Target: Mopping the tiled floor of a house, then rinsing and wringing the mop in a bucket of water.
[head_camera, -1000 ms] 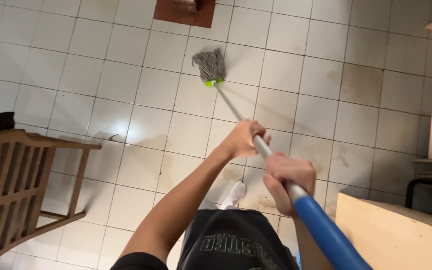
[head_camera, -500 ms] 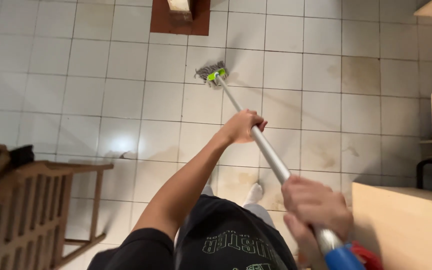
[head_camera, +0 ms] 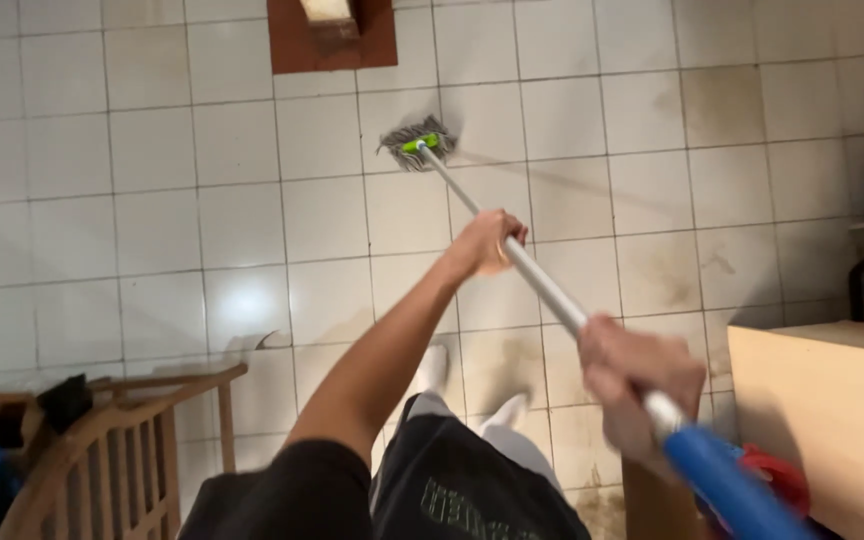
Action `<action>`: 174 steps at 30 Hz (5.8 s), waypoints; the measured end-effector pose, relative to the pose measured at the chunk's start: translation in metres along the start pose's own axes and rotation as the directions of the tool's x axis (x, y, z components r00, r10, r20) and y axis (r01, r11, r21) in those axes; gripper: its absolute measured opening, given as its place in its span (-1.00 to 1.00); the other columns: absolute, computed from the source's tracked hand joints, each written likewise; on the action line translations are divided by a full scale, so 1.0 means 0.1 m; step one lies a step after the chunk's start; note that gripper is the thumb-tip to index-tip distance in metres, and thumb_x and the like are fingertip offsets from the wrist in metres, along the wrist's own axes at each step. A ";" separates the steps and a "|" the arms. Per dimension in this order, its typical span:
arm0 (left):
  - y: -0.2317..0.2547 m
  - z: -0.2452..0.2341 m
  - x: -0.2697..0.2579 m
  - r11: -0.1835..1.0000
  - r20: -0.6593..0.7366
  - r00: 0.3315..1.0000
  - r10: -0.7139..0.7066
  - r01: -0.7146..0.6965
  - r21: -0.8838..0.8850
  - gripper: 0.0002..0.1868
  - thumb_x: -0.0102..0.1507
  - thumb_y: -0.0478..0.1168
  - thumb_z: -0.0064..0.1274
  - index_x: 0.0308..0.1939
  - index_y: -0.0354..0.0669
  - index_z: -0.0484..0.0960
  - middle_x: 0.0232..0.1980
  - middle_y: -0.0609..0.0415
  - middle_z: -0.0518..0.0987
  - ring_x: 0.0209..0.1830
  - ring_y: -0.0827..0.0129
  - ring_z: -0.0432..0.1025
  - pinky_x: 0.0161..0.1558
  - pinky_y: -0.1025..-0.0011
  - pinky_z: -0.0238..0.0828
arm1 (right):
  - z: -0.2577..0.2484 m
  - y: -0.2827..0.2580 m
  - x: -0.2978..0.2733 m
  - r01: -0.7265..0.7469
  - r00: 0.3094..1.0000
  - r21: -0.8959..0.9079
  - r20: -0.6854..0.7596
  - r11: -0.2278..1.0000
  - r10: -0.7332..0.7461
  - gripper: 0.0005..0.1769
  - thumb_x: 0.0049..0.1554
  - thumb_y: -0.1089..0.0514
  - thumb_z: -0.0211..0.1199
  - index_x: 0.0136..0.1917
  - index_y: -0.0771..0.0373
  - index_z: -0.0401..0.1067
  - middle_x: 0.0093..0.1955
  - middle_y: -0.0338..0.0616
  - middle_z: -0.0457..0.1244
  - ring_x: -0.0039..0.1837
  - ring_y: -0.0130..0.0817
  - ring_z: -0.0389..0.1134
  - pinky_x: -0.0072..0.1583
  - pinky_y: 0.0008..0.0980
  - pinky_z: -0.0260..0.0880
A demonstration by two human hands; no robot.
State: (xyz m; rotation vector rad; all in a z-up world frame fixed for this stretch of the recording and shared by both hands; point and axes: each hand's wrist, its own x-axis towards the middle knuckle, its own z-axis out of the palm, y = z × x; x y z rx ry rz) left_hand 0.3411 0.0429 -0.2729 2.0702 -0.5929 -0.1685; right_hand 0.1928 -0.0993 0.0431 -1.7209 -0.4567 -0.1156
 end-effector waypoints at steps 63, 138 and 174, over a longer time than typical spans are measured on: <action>1.23 1.03 -3.56 0.999 -0.189 0.982 0.012 -0.005 0.038 -0.87 -0.02 -0.31 0.11 -0.63 -0.18 0.49 -0.54 -0.05 0.54 -0.37 0.03 0.42 -0.18 0.15 0.40 | 0.89 -1.14 -3.41 0.144 0.980 0.163 0.110 0.976 -0.163 -0.73 -0.19 0.47 0.06 -0.54 0.28 0.04 -0.55 -0.18 0.02 -0.46 -0.31 0.06 -0.19 -0.33 0.21; 0.90 0.86 -2.28 0.955 0.197 0.935 0.295 -0.285 -0.080 -0.83 0.12 -0.30 0.10 -0.59 -0.14 0.55 -0.47 -0.01 0.57 -0.30 0.05 0.41 -0.11 0.21 0.42 | 1.25 -0.94 -2.68 0.064 0.942 -0.126 -0.321 0.990 -0.101 -0.76 -0.20 0.47 0.05 -0.56 0.27 0.12 -0.57 -0.23 0.09 -0.48 -0.44 0.09 -0.24 -0.43 0.21; 1.83 -0.96 0.08 0.825 -0.686 0.707 -0.172 -0.276 -0.492 -0.52 0.33 0.03 0.08 -0.48 -0.24 0.31 -0.42 0.06 0.34 -0.33 0.30 0.24 0.09 0.21 0.25 | 0.22 3.89 1.65 -0.072 0.831 -0.493 0.452 0.867 0.326 -0.66 0.16 -0.07 0.33 -0.24 0.24 0.50 -0.07 0.03 0.33 -0.05 0.07 0.39 -0.02 -0.06 0.40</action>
